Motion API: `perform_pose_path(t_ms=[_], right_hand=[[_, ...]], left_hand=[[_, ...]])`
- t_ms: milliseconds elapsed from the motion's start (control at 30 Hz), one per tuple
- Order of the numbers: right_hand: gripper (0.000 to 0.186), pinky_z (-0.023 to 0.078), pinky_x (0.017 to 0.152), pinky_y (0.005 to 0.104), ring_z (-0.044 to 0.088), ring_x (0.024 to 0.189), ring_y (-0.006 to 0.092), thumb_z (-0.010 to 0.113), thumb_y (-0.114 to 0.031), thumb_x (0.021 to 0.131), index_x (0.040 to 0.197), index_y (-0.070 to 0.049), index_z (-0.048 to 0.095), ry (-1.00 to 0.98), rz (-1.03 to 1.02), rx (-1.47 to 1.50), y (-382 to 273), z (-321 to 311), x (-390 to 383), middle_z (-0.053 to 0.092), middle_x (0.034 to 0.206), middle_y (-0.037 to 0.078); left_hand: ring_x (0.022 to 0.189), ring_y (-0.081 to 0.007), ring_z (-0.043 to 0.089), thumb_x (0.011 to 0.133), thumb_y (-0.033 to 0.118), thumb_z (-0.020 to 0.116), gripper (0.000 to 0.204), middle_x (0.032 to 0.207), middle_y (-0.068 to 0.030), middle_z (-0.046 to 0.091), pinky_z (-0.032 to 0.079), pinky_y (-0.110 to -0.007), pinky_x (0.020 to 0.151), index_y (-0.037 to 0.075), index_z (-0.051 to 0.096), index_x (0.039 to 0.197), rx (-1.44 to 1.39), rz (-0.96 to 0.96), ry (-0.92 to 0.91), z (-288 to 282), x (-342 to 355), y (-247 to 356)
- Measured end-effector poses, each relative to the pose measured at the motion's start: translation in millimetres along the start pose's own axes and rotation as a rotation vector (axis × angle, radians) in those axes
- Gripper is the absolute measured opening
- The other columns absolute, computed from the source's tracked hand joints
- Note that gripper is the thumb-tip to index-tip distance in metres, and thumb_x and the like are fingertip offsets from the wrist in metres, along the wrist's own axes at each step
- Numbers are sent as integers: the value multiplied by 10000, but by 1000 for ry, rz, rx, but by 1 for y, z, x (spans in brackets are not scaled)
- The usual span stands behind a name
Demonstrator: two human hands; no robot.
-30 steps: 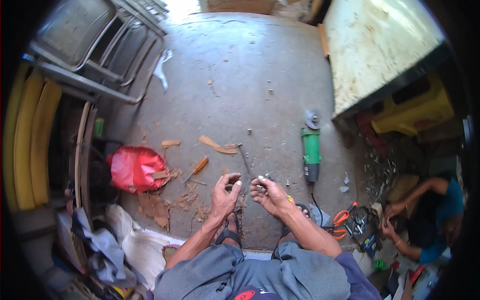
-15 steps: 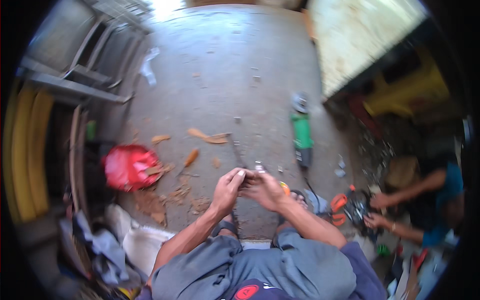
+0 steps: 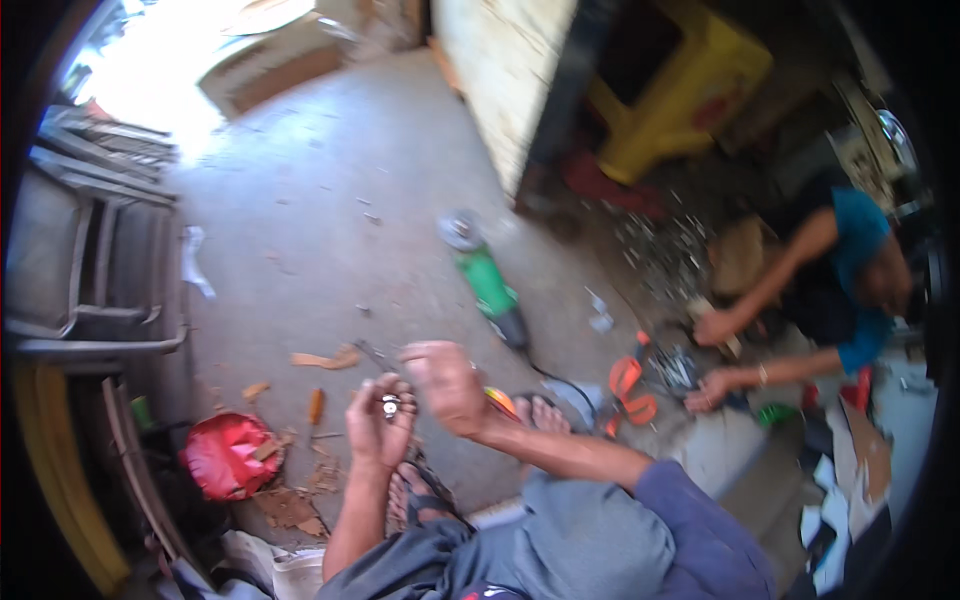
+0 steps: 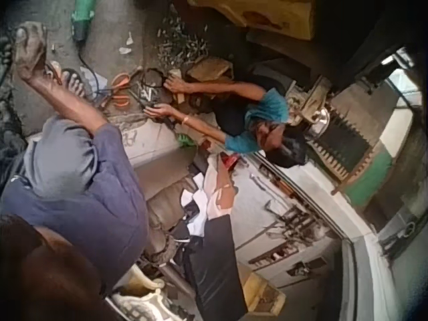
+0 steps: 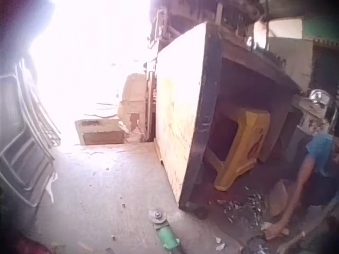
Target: The person positions a chair seat onto a metal folding chair frame and uses a screwdriver to fasten screws into the underside of the seat.
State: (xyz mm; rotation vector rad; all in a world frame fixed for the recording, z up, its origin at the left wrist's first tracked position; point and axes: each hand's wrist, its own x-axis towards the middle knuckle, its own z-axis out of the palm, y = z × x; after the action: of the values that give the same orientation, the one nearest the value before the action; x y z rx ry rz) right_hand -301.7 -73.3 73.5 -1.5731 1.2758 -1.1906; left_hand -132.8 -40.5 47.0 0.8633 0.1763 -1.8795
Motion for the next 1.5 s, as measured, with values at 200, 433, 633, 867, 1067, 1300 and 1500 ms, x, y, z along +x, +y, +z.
perform_pose_path(t_ms=[200, 433, 633, 867, 1067, 1300, 1500], right_hand=[[406, 545, 885, 364, 664, 1020, 197, 327, -369, 1078, 1143, -76, 601, -165, 1107, 1391, 24, 9, 6, 678, 1065, 74], [349, 532, 907, 382, 651, 1041, 289, 457, -288, 1046, 1005, -5, 657, -356, 638, 651, -55, -10, 128, 688, 989, 174], [221, 464, 988, 436, 620, 1084, 339, 556, -195, 1006, 1070, -22, 678, -30, -269, -113, -231, -45, 229, 670, 1108, 179], [438, 495, 1018, 433, 621, 1113, 323, 319, -356, 1070, 1116, -6, 579, -186, 1128, 1505, -346, -35, 309, 655, 1091, 133], [337, 510, 967, 395, 661, 1034, 292, 441, -250, 1050, 1195, 9, 599, -209, 554, 546, -505, 13, 445, 676, 1101, 152], [265, 443, 1013, 341, 604, 1097, 234, 455, -200, 1062, 1125, -5, 622, 114, -4, 126, -626, 106, 650, 646, 1136, 123], [421, 424, 1073, 391, 555, 1178, 256, 349, -366, 1088, 1192, -5, 540, 19, 673, 1336, -734, 146, 835, 588, 1212, 133]], left_hand=[[1032, -270, 683, 931, 115, 611, 193, 1037, -143, 715, 518, -390, 943, 24, 724, 1059, 1546, 946, -215, 82, -3, -4], [1233, -308, 558, 1009, 228, 471, 370, 1296, -170, 612, 436, -432, 1063, -22, 585, 1257, 551, 481, -2, 134, 11, 57], [997, -262, 649, 1055, 310, 359, 421, 1093, -163, 675, 501, -410, 972, -5, 631, 1120, -65, 294, -31, 266, -18, 139], [989, -319, 678, 932, 114, 563, 216, 1057, -146, 718, 520, -404, 939, -4, 705, 1043, 1339, 1319, 205, 474, -123, 220], [1143, -310, 604, 994, 280, 439, 351, 1206, -156, 639, 444, -418, 1046, -1, 630, 1081, 113, 901, 384, 545, -131, 357], [1105, -310, 635, 1038, 263, 372, 411, 1083, -186, 694, 488, -449, 1026, -38, 646, 1093, -504, 489, -234, 637, -73, 595], [1160, -350, 608, 1035, 269, 386, 407, 1171, -237, 652, 441, -501, 1081, -49, 627, 1113, -278, 659, -251, 818, -97, 777]])
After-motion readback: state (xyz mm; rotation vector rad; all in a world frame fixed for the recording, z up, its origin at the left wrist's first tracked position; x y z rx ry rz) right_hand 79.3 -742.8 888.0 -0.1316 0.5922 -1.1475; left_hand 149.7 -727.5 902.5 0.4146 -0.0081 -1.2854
